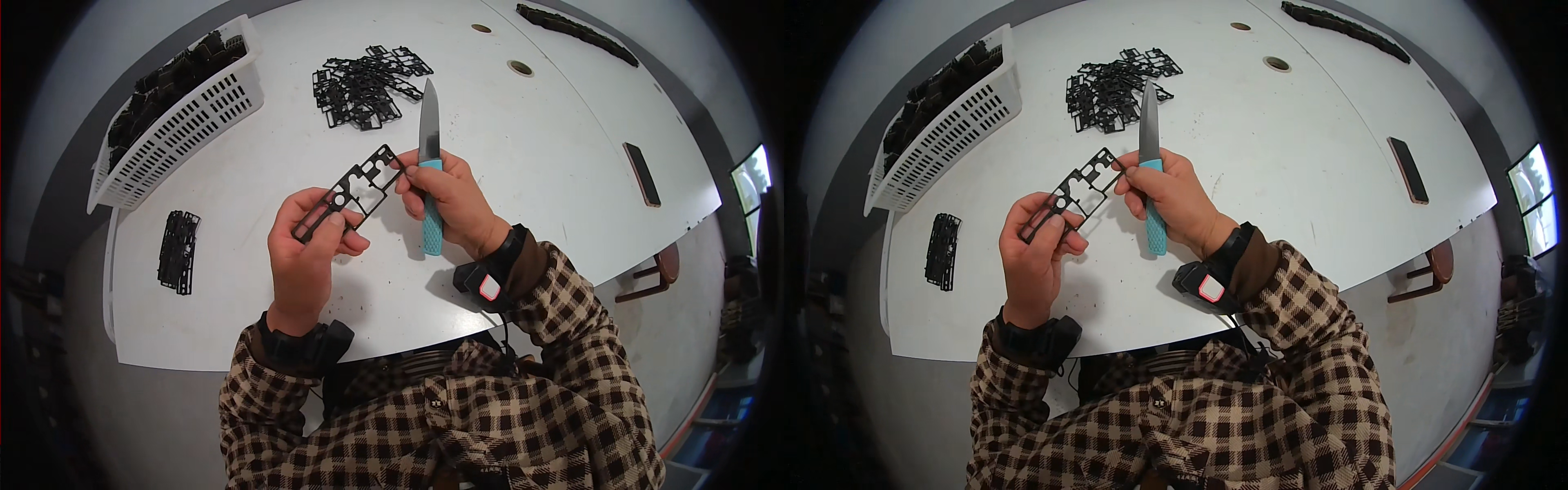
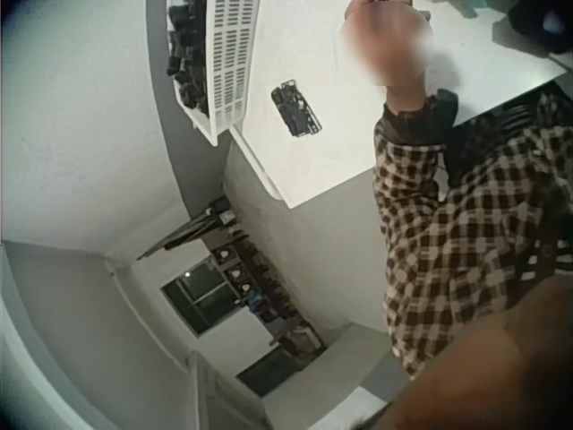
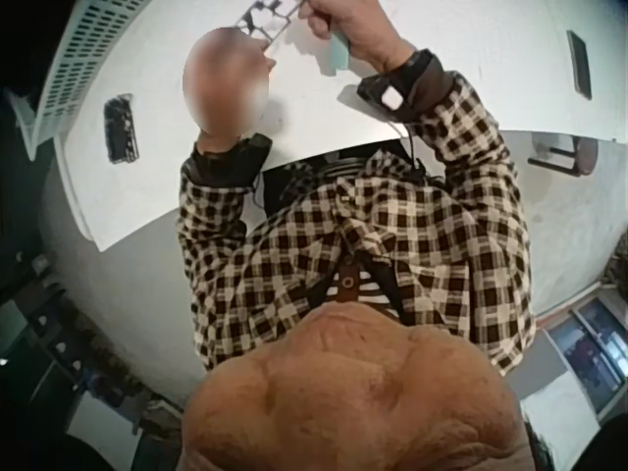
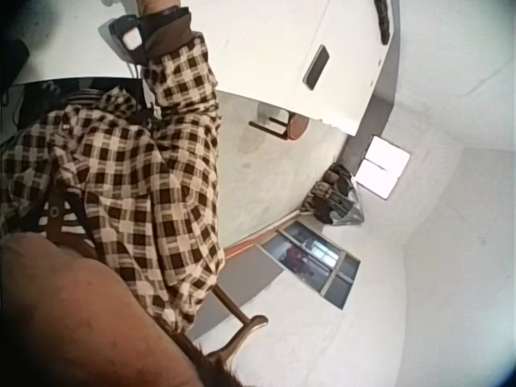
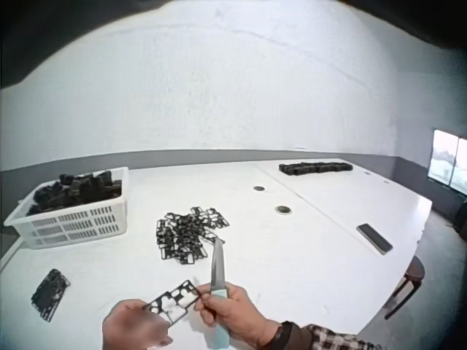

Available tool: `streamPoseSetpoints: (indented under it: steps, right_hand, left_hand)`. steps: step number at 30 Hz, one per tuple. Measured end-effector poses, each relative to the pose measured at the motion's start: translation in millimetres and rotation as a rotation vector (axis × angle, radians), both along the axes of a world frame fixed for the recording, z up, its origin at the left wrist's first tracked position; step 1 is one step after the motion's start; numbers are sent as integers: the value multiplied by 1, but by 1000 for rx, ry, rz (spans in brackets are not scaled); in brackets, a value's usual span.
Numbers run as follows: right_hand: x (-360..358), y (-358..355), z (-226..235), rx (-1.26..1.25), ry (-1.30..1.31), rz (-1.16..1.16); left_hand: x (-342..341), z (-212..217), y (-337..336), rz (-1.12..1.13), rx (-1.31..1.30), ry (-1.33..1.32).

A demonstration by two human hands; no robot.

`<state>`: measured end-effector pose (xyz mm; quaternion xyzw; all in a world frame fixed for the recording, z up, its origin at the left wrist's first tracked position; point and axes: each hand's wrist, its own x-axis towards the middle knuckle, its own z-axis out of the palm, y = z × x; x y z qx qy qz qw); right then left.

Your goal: Trimming excess plastic from molded parts using a utility knife at a workstation.

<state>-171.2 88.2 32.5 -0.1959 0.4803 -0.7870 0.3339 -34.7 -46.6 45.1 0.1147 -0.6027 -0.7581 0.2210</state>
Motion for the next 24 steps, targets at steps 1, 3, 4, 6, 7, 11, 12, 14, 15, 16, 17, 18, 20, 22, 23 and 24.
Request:
streamPoseSetpoints:
  steps: [1,3,4,6,7,11,12,14,15,16,17,18,20,22,23,24]
  right_hand:
    - [-1,1,0,-26,-5,19]
    - [-2,3,1,-51,-8,40]
    - [-2,3,1,-87,-31,73]
    - [-3,4,0,-159,-78,136]
    - [-4,6,0,-158,-76,135]
    - [-9,10,0,-262,-175,292]
    - [-10,11,0,-282,-195,340]
    - [-12,13,0,-321,-232,438]
    - [-12,14,-1,-321,-231,434]
    - [-13,13,-2,-298,-204,410]
    - [-14,13,-2,-276,-177,385]
    - [-14,12,-2,-253,-150,360]
    - [-14,11,-1,-157,-53,264]
    - [-11,8,0,37,130,78]
    - [-11,8,1,33,130,82]
    - [-12,10,3,79,150,51]
  left_hand:
    - [0,0,-1,2,1,1]
    - [1,0,-2,-10,12,13]
    - [1,0,-2,-17,17,20]
    - [2,-1,-1,-11,-17,40]
    - [2,-2,0,-6,-50,58]
    - [5,-2,4,2,-189,123]
    - [5,-2,5,4,-242,146]
    - [6,-3,4,-17,-253,152]
    - [6,-3,3,-36,-266,157]
    - [6,-4,2,-53,-280,164]
    - [6,-4,2,-55,-281,165]
    - [5,-6,2,-38,-315,184]
    - [4,-7,2,-4,-385,222]
    - [3,-8,-1,30,-396,219]
    - [3,-9,-2,62,-405,216]
    - [4,-8,-3,94,-413,212]
